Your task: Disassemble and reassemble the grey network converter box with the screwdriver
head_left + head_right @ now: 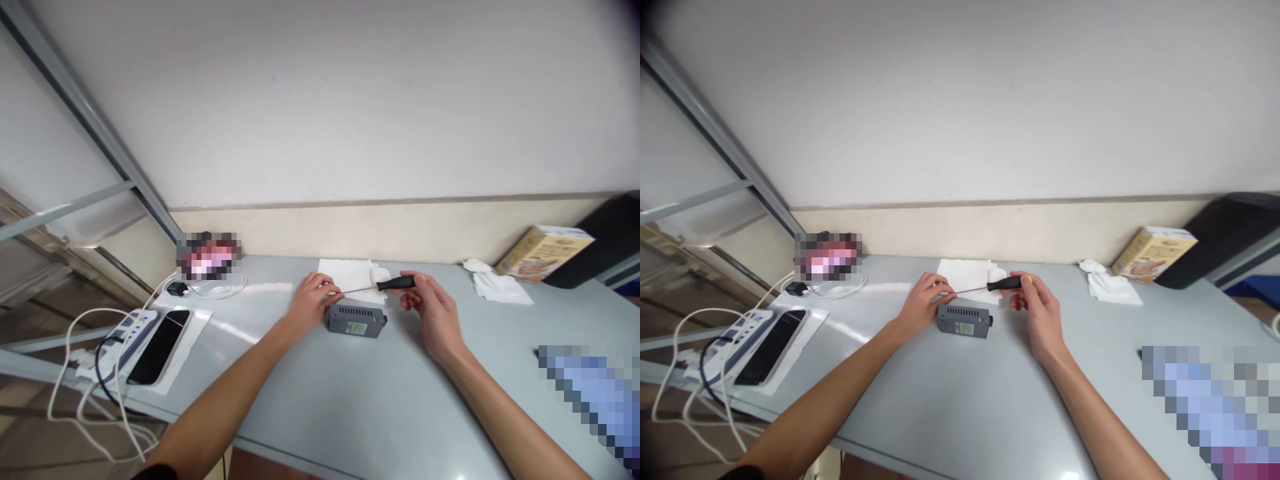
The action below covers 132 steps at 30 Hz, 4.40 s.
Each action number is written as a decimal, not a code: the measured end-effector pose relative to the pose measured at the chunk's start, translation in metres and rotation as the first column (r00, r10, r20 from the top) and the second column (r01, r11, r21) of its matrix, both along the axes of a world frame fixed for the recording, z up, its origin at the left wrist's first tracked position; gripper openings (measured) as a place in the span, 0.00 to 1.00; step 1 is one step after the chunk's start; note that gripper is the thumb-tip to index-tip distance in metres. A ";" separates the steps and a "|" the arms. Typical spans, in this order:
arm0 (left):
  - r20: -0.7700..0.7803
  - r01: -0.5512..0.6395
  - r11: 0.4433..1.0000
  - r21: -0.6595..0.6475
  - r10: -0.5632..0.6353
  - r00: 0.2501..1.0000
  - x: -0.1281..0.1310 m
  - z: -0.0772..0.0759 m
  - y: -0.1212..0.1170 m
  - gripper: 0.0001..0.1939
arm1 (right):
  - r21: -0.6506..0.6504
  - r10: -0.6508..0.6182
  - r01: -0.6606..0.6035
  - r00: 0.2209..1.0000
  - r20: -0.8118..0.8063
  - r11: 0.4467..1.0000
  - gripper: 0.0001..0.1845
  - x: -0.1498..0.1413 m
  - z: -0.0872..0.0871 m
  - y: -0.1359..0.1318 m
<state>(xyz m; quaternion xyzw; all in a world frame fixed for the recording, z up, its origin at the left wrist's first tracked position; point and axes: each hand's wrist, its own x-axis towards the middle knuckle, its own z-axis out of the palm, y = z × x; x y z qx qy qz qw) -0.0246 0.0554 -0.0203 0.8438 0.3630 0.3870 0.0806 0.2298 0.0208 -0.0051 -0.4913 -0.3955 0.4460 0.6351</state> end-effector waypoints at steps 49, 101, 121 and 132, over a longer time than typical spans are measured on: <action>0.478 0.411 0.553 -0.725 -0.025 0.878 -0.026 0.052 -0.002 0.11 | 0.073 -0.094 0.109 0.978 -0.188 0.991 0.21 0.009 0.013 0.001; 0.368 0.416 0.404 -0.815 -0.194 0.909 -0.013 0.054 -0.015 0.16 | 0.167 0.049 -0.052 0.999 0.025 0.985 0.20 -0.002 0.022 -0.015; 0.297 0.327 0.476 -0.816 -0.141 0.944 -0.003 0.047 -0.021 0.10 | 0.071 -0.042 0.061 0.968 -0.247 0.996 0.22 0.004 0.018 -0.004; 0.374 0.400 0.551 -0.732 -0.166 0.912 -0.004 0.052 -0.023 0.09 | -0.075 -0.081 0.054 0.895 -0.439 0.996 0.18 0.023 0.003 0.009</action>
